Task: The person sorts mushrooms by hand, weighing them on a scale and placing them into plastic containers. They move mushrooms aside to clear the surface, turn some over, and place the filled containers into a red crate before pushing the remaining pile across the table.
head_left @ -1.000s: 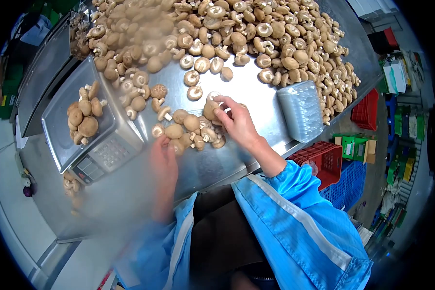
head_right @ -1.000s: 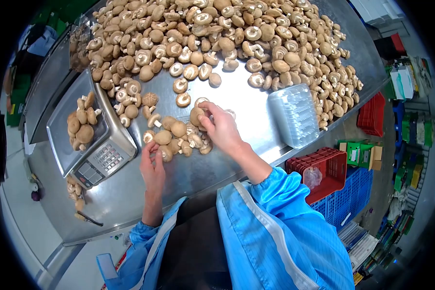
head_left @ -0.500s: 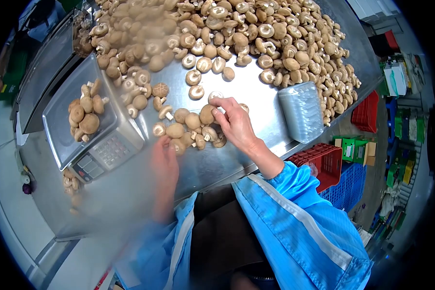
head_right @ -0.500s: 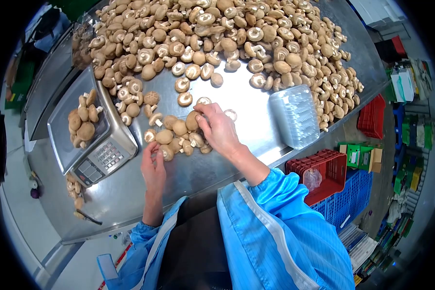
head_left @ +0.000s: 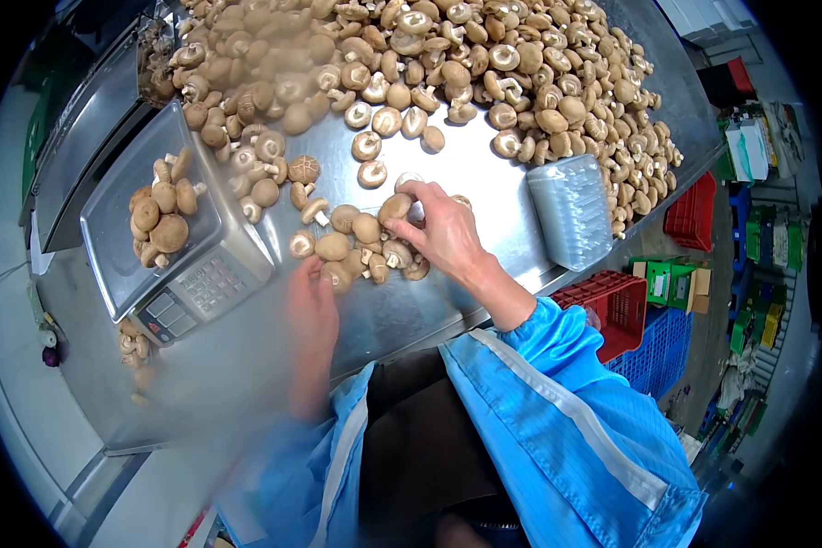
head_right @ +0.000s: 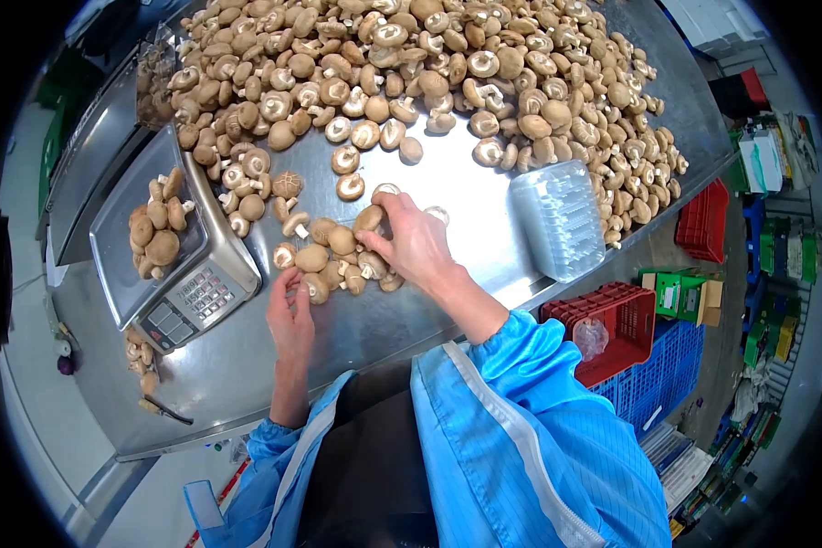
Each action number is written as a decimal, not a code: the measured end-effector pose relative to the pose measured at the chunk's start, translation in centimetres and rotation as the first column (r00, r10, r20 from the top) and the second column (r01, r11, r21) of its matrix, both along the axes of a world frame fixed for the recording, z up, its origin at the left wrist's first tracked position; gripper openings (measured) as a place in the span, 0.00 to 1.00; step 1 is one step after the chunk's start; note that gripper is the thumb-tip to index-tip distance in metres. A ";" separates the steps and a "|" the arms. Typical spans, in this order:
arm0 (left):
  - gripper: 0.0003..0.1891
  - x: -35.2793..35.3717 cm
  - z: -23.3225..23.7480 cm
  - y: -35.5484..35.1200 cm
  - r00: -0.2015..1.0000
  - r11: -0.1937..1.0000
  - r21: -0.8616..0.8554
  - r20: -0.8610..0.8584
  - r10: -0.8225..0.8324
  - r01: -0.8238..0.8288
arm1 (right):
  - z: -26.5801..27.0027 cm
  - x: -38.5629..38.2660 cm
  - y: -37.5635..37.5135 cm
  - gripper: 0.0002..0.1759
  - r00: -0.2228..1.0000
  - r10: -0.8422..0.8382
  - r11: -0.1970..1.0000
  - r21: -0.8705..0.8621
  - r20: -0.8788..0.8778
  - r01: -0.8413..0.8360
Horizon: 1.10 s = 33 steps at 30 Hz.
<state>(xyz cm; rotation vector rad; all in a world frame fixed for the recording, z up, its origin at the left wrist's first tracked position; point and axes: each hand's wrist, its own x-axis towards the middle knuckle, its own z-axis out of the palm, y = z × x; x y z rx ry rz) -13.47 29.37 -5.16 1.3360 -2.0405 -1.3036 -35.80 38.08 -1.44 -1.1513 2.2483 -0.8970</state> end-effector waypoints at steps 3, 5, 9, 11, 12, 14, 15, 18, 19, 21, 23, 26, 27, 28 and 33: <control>0.15 0.0 -0.2 -0.1 1.000 1.000 0.011 -0.005 0.005 -0.005 | -0.3 -0.1 0.0 0.27 1.000 -0.010 1.000 0.009 0.008 0.010; 0.15 -0.1 -0.2 -0.1 1.000 1.000 0.022 -0.011 0.015 -0.015 | -1.1 -0.1 0.2 0.26 0.995 0.030 0.999 0.048 -0.100 -0.026; 0.14 0.0 0.0 -0.4 1.000 1.000 0.020 0.015 0.005 -0.006 | 0.0 0.0 0.4 0.22 0.992 -0.004 0.999 0.032 -0.130 0.008; 0.14 0.1 -0.1 -0.5 1.000 1.000 0.029 0.022 0.007 -0.007 | 0.2 0.2 0.5 0.19 0.996 -0.048 0.998 -0.043 -0.072 0.045; 0.14 0.1 -0.1 -0.5 1.000 0.999 0.033 0.010 0.009 -0.009 | 0.0 0.1 0.6 0.18 0.997 -0.025 0.998 -0.058 -0.070 0.021; 0.14 0.1 -0.2 -0.5 1.000 0.999 0.039 -0.016 0.011 -0.010 | -0.6 -0.2 0.9 0.16 0.998 0.020 0.996 -0.087 -0.067 -0.026; 0.14 0.1 -0.2 -0.5 1.000 0.999 0.046 -0.019 0.013 -0.012 | -0.7 -0.3 1.1 0.15 0.997 0.034 0.999 -0.037 -0.071 -0.036; 0.14 0.1 -0.2 -0.6 1.000 0.998 0.056 -0.014 0.020 -0.020 | -1.0 -0.7 1.5 0.15 0.995 0.061 0.997 0.054 -0.080 -0.057; 0.14 0.1 -0.2 -0.6 1.000 0.998 0.054 -0.003 0.020 -0.019 | -1.4 -0.8 1.7 0.15 0.995 0.058 0.997 0.047 -0.084 -0.054; 0.14 0.1 -0.3 -0.6 1.000 0.998 0.054 0.005 0.022 -0.022 | -1.6 -0.8 1.8 0.14 0.996 0.032 0.999 0.008 -0.082 -0.032; 0.14 0.2 -0.3 -0.6 1.000 0.998 0.056 -0.001 0.029 -0.029 | -1.3 -0.5 1.9 0.14 0.998 -0.011 0.998 -0.055 -0.069 0.008; 0.17 0.3 0.8 -0.7 0.999 0.987 0.158 0.035 0.022 -0.027 | -1.1 -0.8 3.2 0.14 0.997 -0.076 0.995 -0.070 -0.033 0.074; 0.17 0.4 0.7 -0.7 0.999 0.987 0.154 0.022 0.035 -0.038 | -1.1 -1.0 3.8 0.13 0.996 -0.085 0.996 -0.036 0.005 0.085; 0.17 0.8 0.4 -0.7 0.999 0.987 0.151 0.009 0.049 -0.049 | -1.3 -1.1 4.7 0.13 0.995 -0.094 0.996 -0.003 0.041 0.094; 0.14 2.2 -1.9 -0.7 0.994 0.989 0.118 -0.058 0.094 -0.086 | -2.7 -0.4 7.6 0.11 0.972 -0.140 0.990 0.036 0.188 0.136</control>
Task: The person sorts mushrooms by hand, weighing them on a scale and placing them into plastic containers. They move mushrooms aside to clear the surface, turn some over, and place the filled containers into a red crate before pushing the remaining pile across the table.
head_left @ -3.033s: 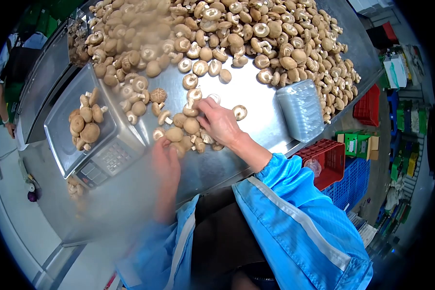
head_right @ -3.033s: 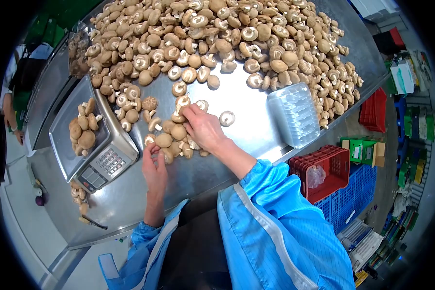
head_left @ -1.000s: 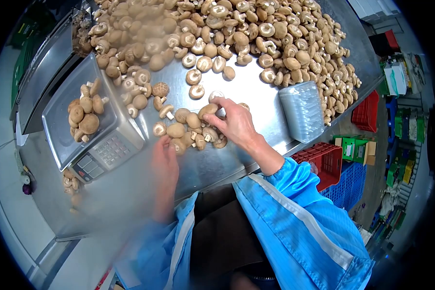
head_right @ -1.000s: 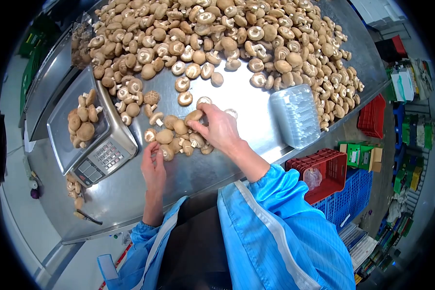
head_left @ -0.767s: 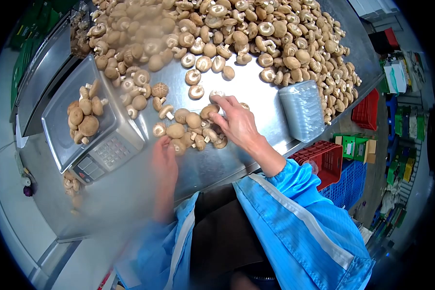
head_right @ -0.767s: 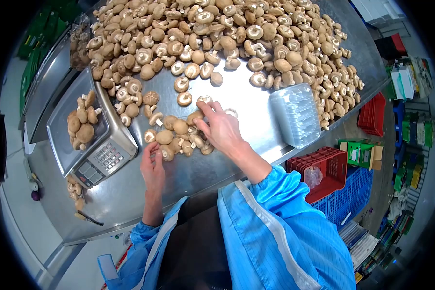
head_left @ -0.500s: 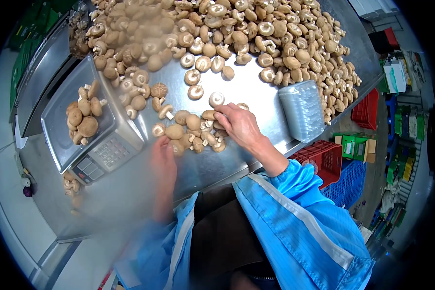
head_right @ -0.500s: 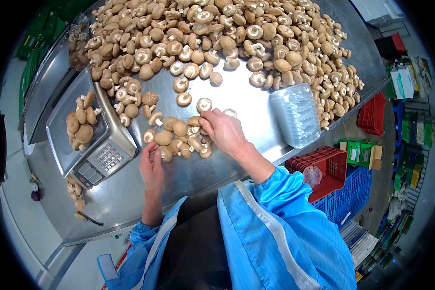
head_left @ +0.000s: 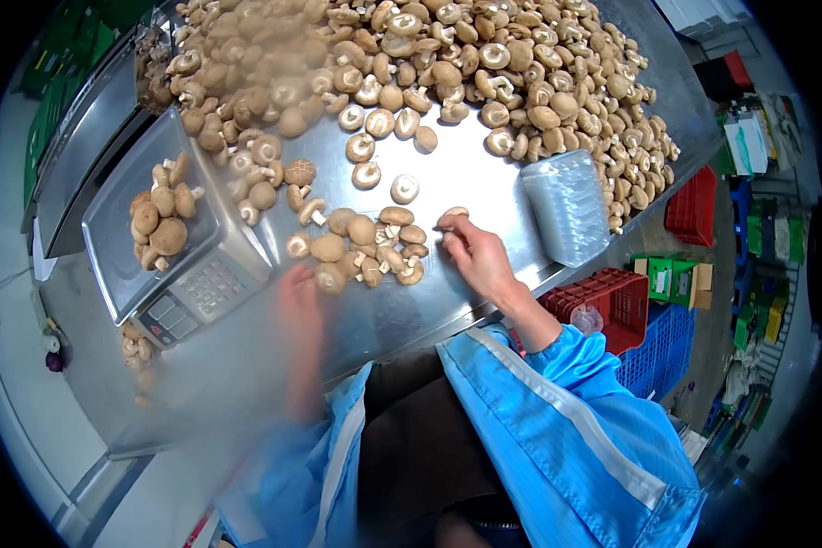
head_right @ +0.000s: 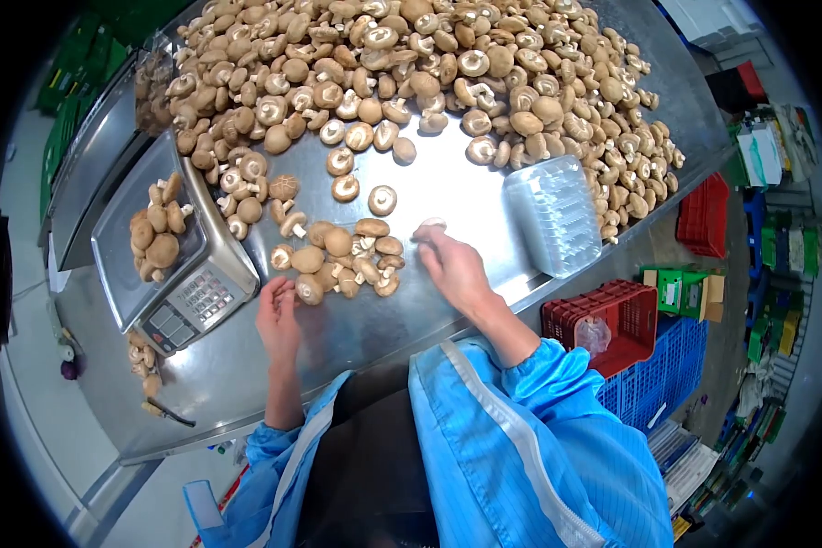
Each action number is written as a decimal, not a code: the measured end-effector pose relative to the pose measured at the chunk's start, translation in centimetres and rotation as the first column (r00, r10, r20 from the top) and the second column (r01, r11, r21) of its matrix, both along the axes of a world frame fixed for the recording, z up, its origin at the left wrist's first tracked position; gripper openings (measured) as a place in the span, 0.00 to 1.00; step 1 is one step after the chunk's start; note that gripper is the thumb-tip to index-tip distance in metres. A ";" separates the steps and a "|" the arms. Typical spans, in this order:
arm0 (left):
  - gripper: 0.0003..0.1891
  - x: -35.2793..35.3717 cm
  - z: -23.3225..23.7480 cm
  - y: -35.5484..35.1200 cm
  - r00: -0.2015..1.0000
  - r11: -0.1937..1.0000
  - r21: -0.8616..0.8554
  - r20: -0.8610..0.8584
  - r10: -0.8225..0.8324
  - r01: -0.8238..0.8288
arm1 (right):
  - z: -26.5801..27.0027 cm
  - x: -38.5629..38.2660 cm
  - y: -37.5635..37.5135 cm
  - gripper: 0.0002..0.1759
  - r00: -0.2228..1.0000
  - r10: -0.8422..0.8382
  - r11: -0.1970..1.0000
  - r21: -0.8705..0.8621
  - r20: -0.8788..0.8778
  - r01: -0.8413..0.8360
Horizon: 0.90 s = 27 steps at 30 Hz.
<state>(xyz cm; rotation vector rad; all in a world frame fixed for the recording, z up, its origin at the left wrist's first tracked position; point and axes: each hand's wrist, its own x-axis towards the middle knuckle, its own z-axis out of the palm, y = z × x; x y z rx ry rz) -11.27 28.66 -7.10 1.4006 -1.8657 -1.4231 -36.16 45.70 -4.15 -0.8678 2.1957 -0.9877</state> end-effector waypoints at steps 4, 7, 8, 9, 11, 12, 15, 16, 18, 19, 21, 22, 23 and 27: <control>0.14 -0.1 -0.4 -0.7 1.000 0.996 0.093 0.011 0.001 -0.002 | 0.0 2.2 -0.6 0.19 0.991 0.121 0.990 0.077 -0.063 -0.116; 0.14 -0.6 0.1 -1.1 1.000 0.981 0.191 -0.012 0.026 -0.023 | -0.1 2.8 -0.4 0.22 0.997 0.070 0.996 0.052 0.011 -0.070; 0.14 -0.8 0.3 -1.2 0.999 0.973 0.231 -0.026 0.038 -0.031 | -0.4 3.1 -0.1 0.23 0.999 0.052 0.998 0.033 0.010 -0.052; 0.15 -0.7 0.1 -1.3 0.999 0.964 0.262 0.000 0.034 -0.033 | -0.5 3.3 0.1 0.24 0.998 0.023 0.999 0.027 0.050 -0.025; 0.17 -0.6 -0.7 -1.5 0.999 0.945 0.325 0.048 0.025 -0.039 | -0.9 3.7 0.5 0.26 0.991 -0.032 0.999 0.016 0.128 0.030; 0.16 -0.6 -0.8 -1.4 0.998 0.934 0.353 0.038 0.044 -0.055 | -1.1 3.7 0.5 0.27 0.989 -0.030 0.999 0.021 0.147 0.028; 0.15 -0.7 -1.4 -1.2 0.996 0.911 0.403 0.000 0.090 -0.082 | -1.7 3.7 0.6 0.27 0.979 -0.020 0.999 0.036 0.202 0.013; 0.13 -0.5 -1.8 -1.1 0.995 0.914 0.396 -0.019 0.102 -0.086 | -1.9 3.3 0.5 0.26 0.976 -0.008 0.999 0.042 0.217 -0.001; 0.11 -0.3 -1.8 -0.9 0.992 0.912 0.399 -0.036 0.118 -0.094 | -2.5 3.0 0.6 0.23 0.971 -0.007 0.999 0.044 0.241 -0.004; 0.11 -0.4 -1.3 -0.8 0.992 0.908 0.407 -0.037 0.121 -0.096 | -2.8 3.0 0.6 0.22 0.969 -0.017 0.999 0.038 0.247 0.008; 0.10 -0.3 -1.0 -0.6 0.992 0.903 0.420 -0.036 0.117 -0.091 | -3.5 3.1 0.8 0.19 0.957 -0.039 0.999 0.006 0.287 0.039; 0.10 -0.2 -1.1 -0.6 0.993 0.901 0.425 -0.037 0.110 -0.084 | -3.9 3.2 0.9 0.19 0.947 -0.049 0.998 -0.021 0.318 0.059; 0.10 -0.2 -1.2 -0.7 0.994 0.900 0.428 -0.039 0.104 -0.077 | -4.1 3.1 1.0 0.19 0.936 -0.057 0.996 -0.048 0.348 0.078; 0.10 -0.6 -0.7 -0.6 0.991 0.884 0.463 -0.077 0.112 -0.064 | -2.9 3.2 0.5 0.19 0.814 -0.040 0.980 -0.135 0.579 0.145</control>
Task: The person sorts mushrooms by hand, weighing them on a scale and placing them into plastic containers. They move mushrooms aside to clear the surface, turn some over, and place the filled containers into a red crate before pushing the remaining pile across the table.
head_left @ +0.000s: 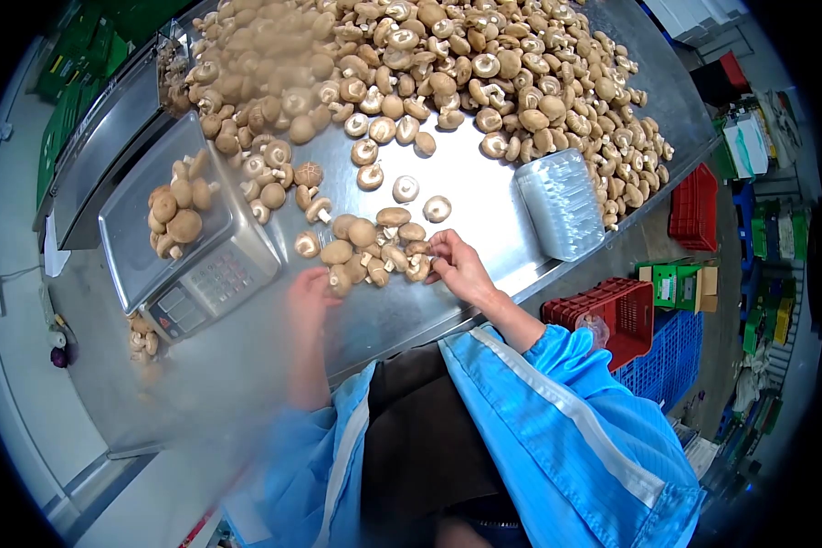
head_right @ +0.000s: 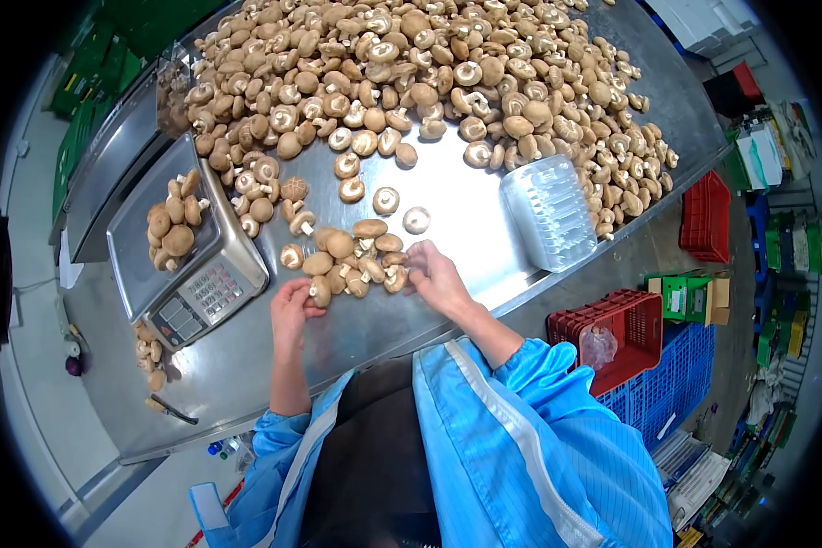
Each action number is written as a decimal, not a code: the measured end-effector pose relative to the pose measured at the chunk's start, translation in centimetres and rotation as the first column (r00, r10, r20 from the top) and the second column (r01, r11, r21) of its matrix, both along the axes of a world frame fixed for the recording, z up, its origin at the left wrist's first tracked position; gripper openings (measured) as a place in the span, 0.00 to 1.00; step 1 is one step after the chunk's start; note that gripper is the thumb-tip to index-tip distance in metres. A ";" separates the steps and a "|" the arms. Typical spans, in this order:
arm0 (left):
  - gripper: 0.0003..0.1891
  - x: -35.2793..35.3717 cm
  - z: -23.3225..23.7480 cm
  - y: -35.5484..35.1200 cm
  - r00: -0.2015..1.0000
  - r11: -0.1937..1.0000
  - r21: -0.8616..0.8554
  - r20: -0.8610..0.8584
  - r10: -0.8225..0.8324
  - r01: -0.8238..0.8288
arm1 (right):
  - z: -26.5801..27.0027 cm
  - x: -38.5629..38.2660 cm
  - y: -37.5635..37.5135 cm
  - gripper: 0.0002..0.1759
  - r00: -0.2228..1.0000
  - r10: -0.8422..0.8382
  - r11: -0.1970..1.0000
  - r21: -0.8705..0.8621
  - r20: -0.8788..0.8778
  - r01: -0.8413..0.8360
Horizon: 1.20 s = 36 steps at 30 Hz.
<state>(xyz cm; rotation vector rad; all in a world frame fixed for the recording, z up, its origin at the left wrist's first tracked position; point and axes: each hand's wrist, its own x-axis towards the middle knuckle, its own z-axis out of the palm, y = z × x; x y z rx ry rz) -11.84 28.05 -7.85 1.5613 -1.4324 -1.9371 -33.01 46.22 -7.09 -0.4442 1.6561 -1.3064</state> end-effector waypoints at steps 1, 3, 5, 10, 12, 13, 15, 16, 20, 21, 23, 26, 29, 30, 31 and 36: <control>0.10 -0.1 0.0 0.1 1.000 1.000 -0.002 -0.014 0.003 -0.003 | -0.1 -0.1 -0.1 0.19 0.999 0.001 0.999 -0.034 0.037 0.000; 0.10 0.0 -0.1 0.2 0.999 1.000 0.003 -0.044 0.023 -0.023 | 0.0 -0.1 -0.2 0.20 0.996 0.018 0.996 -0.084 0.087 -0.010; 0.10 0.4 -0.5 0.2 0.995 0.998 0.015 -0.079 0.060 -0.059 | 0.8 -0.2 -0.5 0.22 0.993 0.050 0.992 -0.118 0.110 -0.037; 0.10 1.8 -0.1 0.3 0.989 0.999 -0.026 -0.146 0.028 -0.032 | 0.6 0.0 -0.7 0.27 0.964 0.041 0.982 -0.189 0.262 0.009; 0.10 2.1 1.3 0.2 0.988 0.999 -0.020 -0.150 0.027 -0.030 | 0.8 0.2 -1.2 0.25 0.945 0.015 0.974 -0.218 0.326 0.059; 0.10 2.0 2.2 0.4 0.987 0.999 0.004 -0.153 0.040 -0.040 | 1.1 0.3 -1.3 0.24 0.949 -0.001 0.974 -0.215 0.316 0.073; 0.11 2.4 3.6 0.2 0.983 0.998 0.015 -0.173 0.064 -0.063 | 2.2 0.2 -1.5 0.24 0.961 0.004 0.978 -0.201 0.276 0.054; 0.11 2.7 4.2 0.0 0.979 0.997 0.001 -0.191 0.074 -0.075 | 2.8 0.2 -1.6 0.25 0.963 0.000 0.981 -0.185 0.269 0.052; 0.11 5.1 6.2 -3.1 0.962 0.974 -0.111 -0.212 0.172 -0.198 | 4.7 0.8 -2.1 0.24 0.967 -0.016 0.984 -0.167 0.255 0.060; 0.11 6.0 6.8 -4.3 0.958 0.963 -0.137 -0.203 0.202 -0.232 | 5.0 1.0 -2.3 0.23 0.969 -0.030 0.986 -0.151 0.246 0.069; 0.11 7.8 7.9 -6.9 0.936 0.920 -0.209 -0.199 0.291 -0.331 | 5.7 1.3 -2.5 0.22 0.966 -0.003 0.982 -0.183 0.257 0.052; 0.13 10.3 8.9 -10.7 0.909 0.858 -0.304 -0.201 0.366 -0.413 | 6.4 2.4 -2.7 0.21 0.964 -0.013 0.978 -0.198 0.265 0.068; 0.14 11.8 8.7 -14.5 0.899 0.819 -0.371 -0.188 0.395 -0.437 | 7.2 3.4 -3.0 0.21 0.967 -0.037 0.980 -0.182 0.250 0.084; 0.15 11.9 8.7 -15.6 0.902 0.813 -0.392 -0.160 0.401 -0.431 | 7.3 3.8 -3.0 0.21 0.969 -0.039 0.980 -0.180 0.245 0.085; 0.15 12.0 8.7 -16.7 0.904 0.807 -0.412 -0.132 0.406 -0.422 | 7.4 4.1 -2.9 0.21 0.970 -0.043 0.980 -0.177 0.240 0.087; 0.19 12.0 6.7 -21.0 0.961 0.872 -0.469 0.148 0.234 -0.140 | 7.7 6.3 -2.6 0.20 0.970 -0.111 0.973 -0.175 0.219 0.150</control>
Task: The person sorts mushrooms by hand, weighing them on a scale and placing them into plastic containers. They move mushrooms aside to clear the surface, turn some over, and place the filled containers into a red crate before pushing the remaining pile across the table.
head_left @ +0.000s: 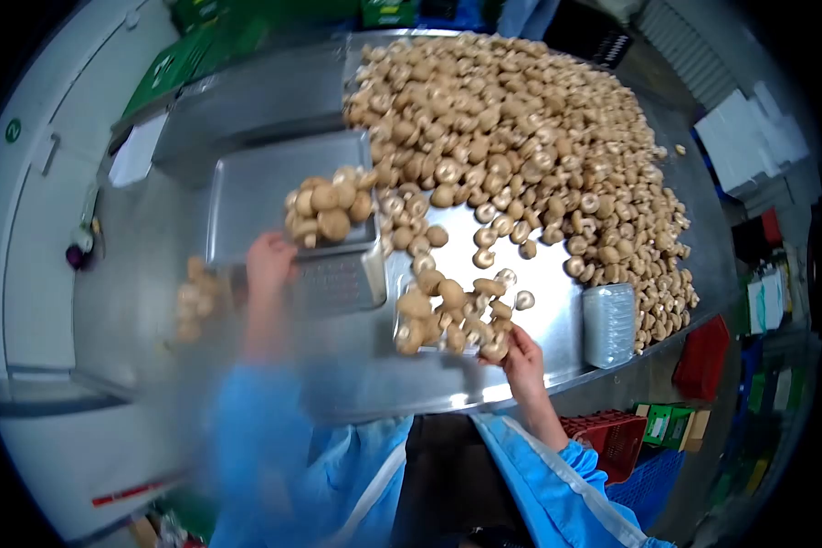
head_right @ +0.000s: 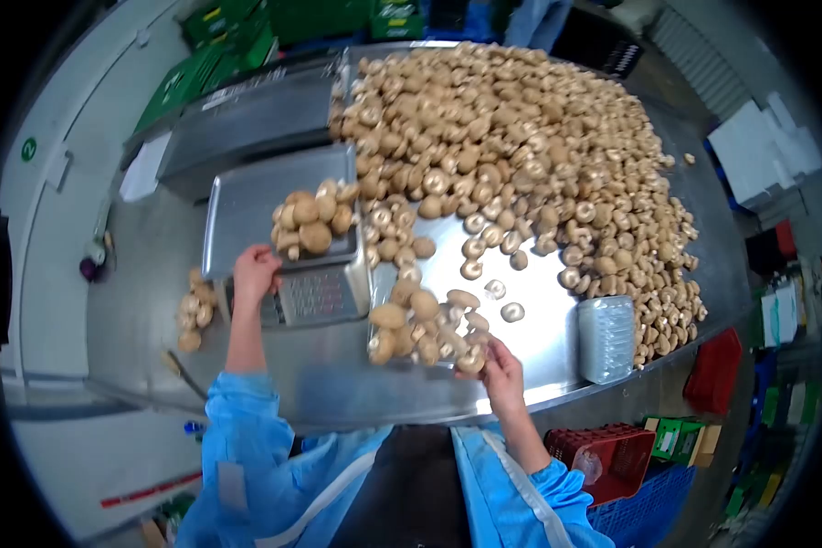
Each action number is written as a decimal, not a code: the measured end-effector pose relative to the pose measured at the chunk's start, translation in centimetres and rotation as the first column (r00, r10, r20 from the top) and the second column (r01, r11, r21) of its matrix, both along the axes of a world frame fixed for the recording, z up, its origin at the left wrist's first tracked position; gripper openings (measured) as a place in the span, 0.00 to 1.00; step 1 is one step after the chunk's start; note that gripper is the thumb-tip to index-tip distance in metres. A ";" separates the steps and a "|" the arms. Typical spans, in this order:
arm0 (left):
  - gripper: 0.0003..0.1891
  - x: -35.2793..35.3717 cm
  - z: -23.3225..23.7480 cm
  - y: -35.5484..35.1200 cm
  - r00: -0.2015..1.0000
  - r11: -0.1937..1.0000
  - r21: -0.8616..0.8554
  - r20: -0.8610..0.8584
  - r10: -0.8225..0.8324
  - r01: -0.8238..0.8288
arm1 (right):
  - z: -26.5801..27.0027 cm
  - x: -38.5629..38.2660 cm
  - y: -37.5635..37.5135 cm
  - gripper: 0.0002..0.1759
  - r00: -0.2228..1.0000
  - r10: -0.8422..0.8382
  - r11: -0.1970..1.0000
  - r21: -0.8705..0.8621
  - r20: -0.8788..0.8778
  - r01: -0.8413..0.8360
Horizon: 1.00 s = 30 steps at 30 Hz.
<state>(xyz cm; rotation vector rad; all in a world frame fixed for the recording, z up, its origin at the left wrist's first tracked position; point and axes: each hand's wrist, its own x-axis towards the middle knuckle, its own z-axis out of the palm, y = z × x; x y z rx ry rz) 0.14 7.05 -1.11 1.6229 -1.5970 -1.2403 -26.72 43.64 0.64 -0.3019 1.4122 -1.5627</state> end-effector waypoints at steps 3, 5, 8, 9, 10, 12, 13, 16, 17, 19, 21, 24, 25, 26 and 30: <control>0.14 -1.9 3.5 0.7 1.000 0.999 0.046 -0.022 -0.009 0.010 | 0.3 0.9 0.3 0.20 1.000 0.010 1.000 0.027 -0.028 -0.009; 0.09 -2.2 4.1 0.5 0.997 0.998 -0.006 -0.042 -0.060 0.060 | 0.4 1.5 0.4 0.20 1.000 0.000 1.000 -0.009 -0.027 0.000; 0.05 -1.2 1.3 -2.1 0.990 0.993 -0.019 0.087 -0.114 0.116 | 1.1 2.2 0.5 0.23 1.000 0.008 0.999 -0.051 -0.024 -0.009; 0.04 -0.5 -0.5 -3.5 0.979 0.992 -0.005 0.162 -0.122 0.125 | 1.3 2.6 0.5 0.24 1.000 0.004 0.999 -0.040 -0.028 -0.005; 0.04 0.0 -1.8 -4.2 0.962 0.979 -0.054 0.204 -0.183 0.197 | 1.5 2.8 0.5 0.24 1.000 -0.003 0.999 -0.047 -0.027 0.002; 0.04 0.3 -2.5 -4.8 0.911 0.931 -0.135 0.296 -0.289 0.339 | 1.6 3.4 0.7 0.24 1.000 -0.013 0.998 -0.055 -0.023 0.012; 0.04 0.3 -2.2 -4.7 0.924 0.939 -0.098 0.239 -0.298 0.328 | 1.4 3.7 0.9 0.24 1.000 -0.019 0.998 -0.060 -0.019 0.017; 0.03 1.2 -1.1 -4.1 0.958 0.958 0.018 -0.023 -0.284 0.285 | 1.3 4.4 1.1 0.24 1.000 -0.031 0.997 -0.068 -0.004 0.030; 0.03 1.9 -1.0 -3.9 0.952 0.962 0.058 -0.169 -0.256 0.268 | 1.3 4.6 1.1 0.24 0.999 -0.039 0.997 -0.066 0.002 0.039; 0.03 2.6 0.7 -3.1 0.892 0.952 0.167 -0.422 -0.165 0.255 | 1.4 5.0 0.9 0.25 0.999 -0.043 0.998 -0.054 0.005 0.044; 0.04 2.7 3.7 -1.5 0.787 0.920 0.292 -0.616 -0.028 0.262 | 1.5 5.2 0.5 0.25 1.000 -0.027 0.999 -0.034 -0.001 0.027; 0.05 4.8 -0.3 -3.1 0.630 0.921 0.231 -0.776 -0.020 0.313 | 1.2 5.5 -0.4 0.24 1.000 -0.026 0.999 -0.031 -0.002 0.026; 0.05 5.4 -1.6 -3.1 0.682 0.946 0.157 -0.727 -0.084 0.283 | 1.2 5.6 -0.8 0.24 1.000 -0.016 1.000 -0.025 -0.002 0.016; 0.05 5.4 -2.1 -3.0 0.733 0.964 0.083 -0.666 -0.136 0.254 | 1.3 5.7 -1.3 0.23 1.000 -0.023 0.999 -0.026 0.001 0.023; 0.04 6.7 -2.5 -4.8 0.735 0.907 -0.200 -0.535 -0.418 0.370 | 1.3 5.9 -3.2 0.23 1.000 -0.006 1.000 0.005 -0.008 0.006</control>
